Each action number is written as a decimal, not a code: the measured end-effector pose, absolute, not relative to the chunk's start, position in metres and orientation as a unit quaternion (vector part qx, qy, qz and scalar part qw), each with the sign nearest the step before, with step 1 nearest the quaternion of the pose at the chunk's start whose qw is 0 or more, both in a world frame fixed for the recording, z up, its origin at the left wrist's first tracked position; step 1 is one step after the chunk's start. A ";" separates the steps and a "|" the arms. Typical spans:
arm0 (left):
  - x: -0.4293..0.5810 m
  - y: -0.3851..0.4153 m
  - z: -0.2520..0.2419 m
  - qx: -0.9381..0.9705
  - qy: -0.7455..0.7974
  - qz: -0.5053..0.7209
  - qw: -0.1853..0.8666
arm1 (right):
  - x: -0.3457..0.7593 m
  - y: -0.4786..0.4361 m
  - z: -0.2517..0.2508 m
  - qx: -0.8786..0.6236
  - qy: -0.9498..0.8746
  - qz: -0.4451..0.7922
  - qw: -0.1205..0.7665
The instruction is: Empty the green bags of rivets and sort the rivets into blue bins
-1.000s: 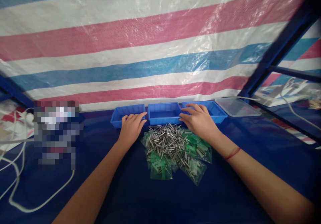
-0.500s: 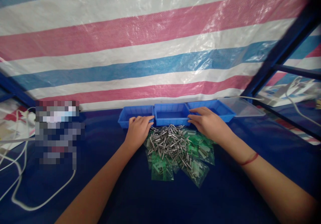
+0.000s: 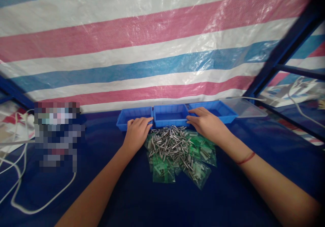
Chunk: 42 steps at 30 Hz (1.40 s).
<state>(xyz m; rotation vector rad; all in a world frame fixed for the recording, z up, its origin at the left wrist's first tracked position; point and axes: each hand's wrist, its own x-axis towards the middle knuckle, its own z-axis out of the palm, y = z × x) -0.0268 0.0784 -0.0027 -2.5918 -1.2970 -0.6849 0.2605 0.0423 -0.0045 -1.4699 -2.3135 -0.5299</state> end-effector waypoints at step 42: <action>-0.020 0.048 0.014 -0.921 -0.282 -0.267 -0.021 | 0.212 0.001 0.011 -0.486 -0.839 -0.039 0.240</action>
